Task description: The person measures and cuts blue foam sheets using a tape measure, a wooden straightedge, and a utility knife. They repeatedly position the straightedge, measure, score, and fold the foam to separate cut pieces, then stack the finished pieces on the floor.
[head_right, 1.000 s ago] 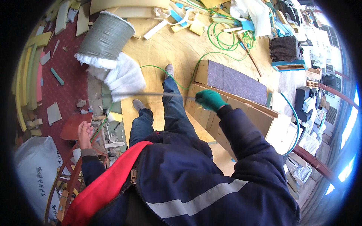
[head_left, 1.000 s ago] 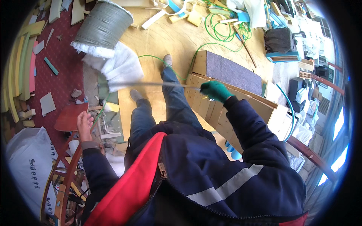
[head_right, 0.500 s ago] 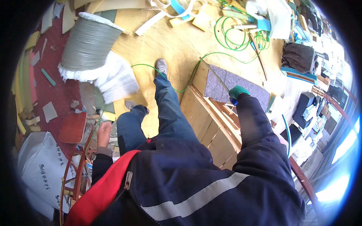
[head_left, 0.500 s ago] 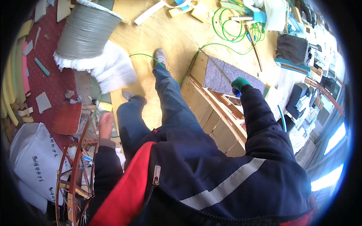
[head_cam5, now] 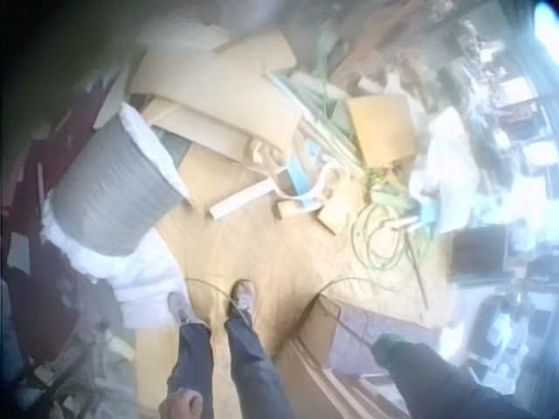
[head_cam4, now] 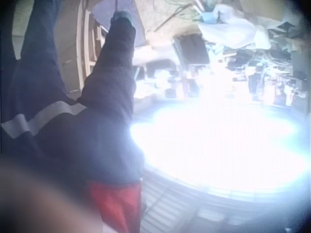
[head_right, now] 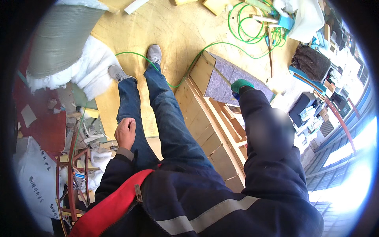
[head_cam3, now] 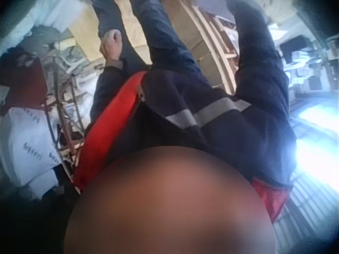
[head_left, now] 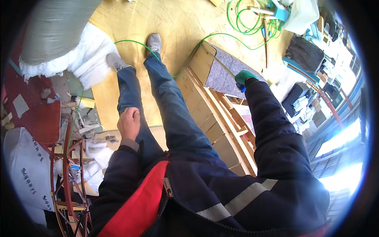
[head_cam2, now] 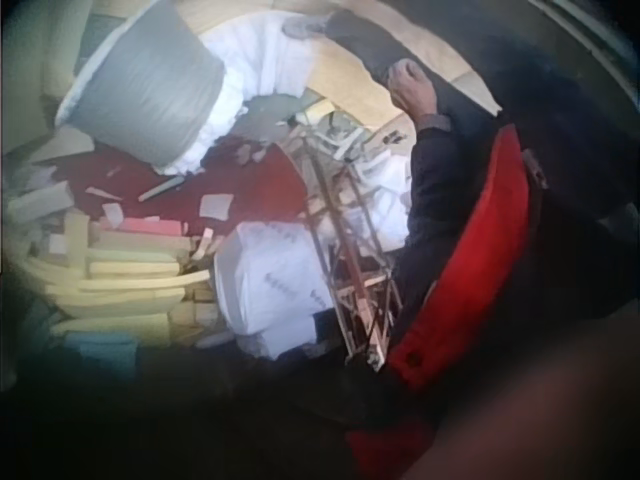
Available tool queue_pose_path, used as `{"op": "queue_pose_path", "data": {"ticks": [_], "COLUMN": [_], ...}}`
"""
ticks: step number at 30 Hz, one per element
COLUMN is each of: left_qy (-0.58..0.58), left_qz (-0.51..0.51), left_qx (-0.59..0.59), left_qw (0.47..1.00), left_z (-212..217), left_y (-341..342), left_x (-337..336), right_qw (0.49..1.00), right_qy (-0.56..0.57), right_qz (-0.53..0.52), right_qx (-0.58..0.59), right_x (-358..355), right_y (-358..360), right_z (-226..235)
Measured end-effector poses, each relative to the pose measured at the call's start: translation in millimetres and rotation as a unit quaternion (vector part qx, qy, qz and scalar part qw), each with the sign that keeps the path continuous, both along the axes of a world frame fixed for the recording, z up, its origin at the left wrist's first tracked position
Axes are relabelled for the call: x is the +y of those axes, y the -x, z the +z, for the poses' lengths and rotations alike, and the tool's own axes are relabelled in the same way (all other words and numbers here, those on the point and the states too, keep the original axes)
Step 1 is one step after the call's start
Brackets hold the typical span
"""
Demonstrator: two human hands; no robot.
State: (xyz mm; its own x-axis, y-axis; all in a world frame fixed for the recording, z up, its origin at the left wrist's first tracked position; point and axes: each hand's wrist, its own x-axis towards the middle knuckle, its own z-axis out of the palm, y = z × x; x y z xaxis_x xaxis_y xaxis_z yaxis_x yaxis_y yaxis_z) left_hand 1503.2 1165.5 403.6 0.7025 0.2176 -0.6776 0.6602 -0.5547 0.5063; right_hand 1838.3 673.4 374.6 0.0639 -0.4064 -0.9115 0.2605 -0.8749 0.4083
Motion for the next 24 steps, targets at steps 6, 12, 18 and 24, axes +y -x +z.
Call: {"op": "queue_pose_path", "data": {"ticks": [6,12,18,24], "left_qy": [0.025,0.022,0.027,0.029], "left_qz": [0.057,0.085,0.111,0.122], "left_qx": [0.015,0.005,0.002,0.003], "left_qw": [0.998,0.996,0.993,0.992], "left_z": [-2.8,-6.7,-12.7,-14.4], "left_y": [3.4,14.3,21.1,27.3], "left_x": [-3.7,-9.2,-9.8,-7.7], "right_qw": [0.998,0.995,0.995,0.994], "right_qy": [0.057,-0.009,0.071,0.061], "right_qz": [-0.026,0.096,0.019,0.053], "right_qx": [-0.003,0.013,-0.063,-0.067], "right_x": [-0.5,-1.7,8.9,33.3], "right_y": [-2.0,-12.8,-21.7,-26.5], "right_z": [0.1,7.7,20.1,20.8]}}
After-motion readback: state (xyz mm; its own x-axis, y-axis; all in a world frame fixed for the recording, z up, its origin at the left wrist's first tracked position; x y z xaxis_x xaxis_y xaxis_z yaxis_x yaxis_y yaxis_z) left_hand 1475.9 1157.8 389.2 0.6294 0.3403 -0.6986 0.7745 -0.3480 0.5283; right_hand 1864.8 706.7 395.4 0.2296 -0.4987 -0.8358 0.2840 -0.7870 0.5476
